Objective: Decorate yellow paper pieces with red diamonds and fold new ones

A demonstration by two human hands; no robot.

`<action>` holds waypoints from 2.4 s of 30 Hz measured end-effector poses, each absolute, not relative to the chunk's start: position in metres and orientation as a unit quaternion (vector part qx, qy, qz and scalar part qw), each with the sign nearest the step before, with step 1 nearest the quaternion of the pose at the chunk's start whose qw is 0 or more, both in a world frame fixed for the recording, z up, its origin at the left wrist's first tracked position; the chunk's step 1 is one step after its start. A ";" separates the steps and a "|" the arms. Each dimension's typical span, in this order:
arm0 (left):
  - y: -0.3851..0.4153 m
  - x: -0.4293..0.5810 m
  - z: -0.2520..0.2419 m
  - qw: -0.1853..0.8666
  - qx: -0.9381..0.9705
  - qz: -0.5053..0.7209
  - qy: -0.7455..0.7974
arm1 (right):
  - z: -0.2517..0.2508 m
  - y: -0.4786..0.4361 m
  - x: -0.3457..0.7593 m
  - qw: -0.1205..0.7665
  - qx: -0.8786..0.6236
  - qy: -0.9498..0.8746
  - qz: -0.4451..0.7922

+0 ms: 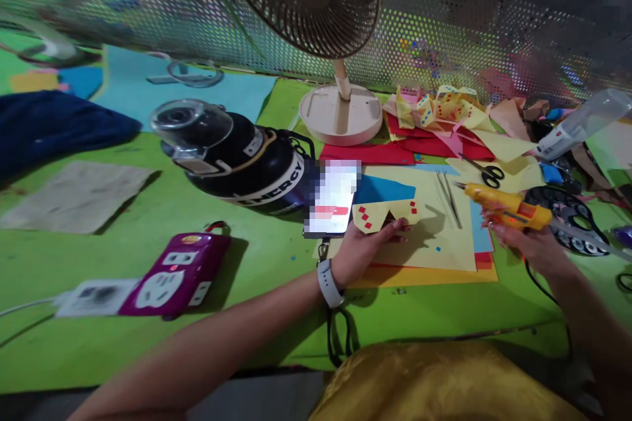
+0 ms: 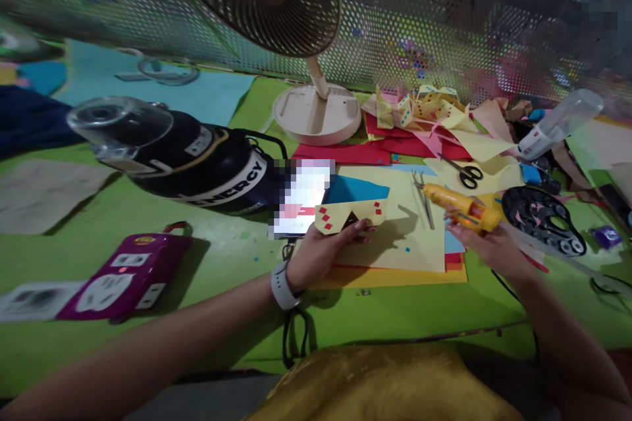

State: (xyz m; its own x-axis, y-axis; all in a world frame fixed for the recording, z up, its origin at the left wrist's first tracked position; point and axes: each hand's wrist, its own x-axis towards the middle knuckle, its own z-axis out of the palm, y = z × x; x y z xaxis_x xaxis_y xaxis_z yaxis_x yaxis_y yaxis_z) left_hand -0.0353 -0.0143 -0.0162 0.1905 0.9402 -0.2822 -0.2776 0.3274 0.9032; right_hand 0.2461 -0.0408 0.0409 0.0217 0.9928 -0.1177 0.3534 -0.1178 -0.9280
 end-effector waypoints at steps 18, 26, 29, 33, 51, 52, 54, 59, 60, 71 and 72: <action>-0.017 -0.036 -0.015 0.645 0.411 0.427 0.482 | 0.038 -0.046 0.194 0.375 -0.506 -0.525 0.572; -0.018 -0.037 -0.014 0.630 0.437 0.424 0.483 | 0.052 -0.038 0.166 0.375 -0.516 -0.524 0.564; -0.018 -0.037 -0.016 0.634 0.430 0.430 0.479 | 0.042 -0.038 0.162 0.382 -0.518 -0.508 0.573; -0.018 -0.036 -0.016 0.640 0.422 0.433 0.475 | 0.033 -0.039 0.161 0.386 -0.506 -0.498 0.589; -0.018 -0.037 -0.015 0.620 0.444 0.422 0.491 | 0.031 -0.040 0.157 0.390 -0.494 -0.505 0.590; -0.018 -0.037 -0.015 0.618 0.447 0.420 0.492 | 0.032 -0.040 0.157 0.385 -0.495 -0.508 0.591; -0.019 -0.037 -0.016 0.618 0.450 0.419 0.490 | 0.032 -0.040 0.157 0.381 -0.495 -0.511 0.590; -0.019 -0.037 -0.015 0.620 0.445 0.425 0.487 | 0.032 -0.040 0.156 0.382 -0.499 -0.512 0.586; -0.019 -0.037 -0.015 0.620 0.444 0.425 0.488 | 0.033 -0.040 0.156 0.383 -0.498 -0.513 0.586; -0.019 -0.037 -0.017 0.643 0.441 0.420 0.465 | 0.026 -0.033 0.166 0.430 -0.539 -0.520 0.503; -0.019 -0.037 -0.016 0.648 0.441 0.418 0.459 | 0.024 -0.032 0.166 0.438 -0.544 -0.518 0.495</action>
State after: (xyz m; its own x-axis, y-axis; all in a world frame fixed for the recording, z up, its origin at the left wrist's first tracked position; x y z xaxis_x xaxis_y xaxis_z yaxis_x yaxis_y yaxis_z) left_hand -0.0372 -0.0194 -0.0159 0.2303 0.9466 -0.2257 -0.1368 0.2611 0.9556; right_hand 0.1664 -0.0320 0.0240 -0.0256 0.9960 -0.0853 0.1297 -0.0813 -0.9882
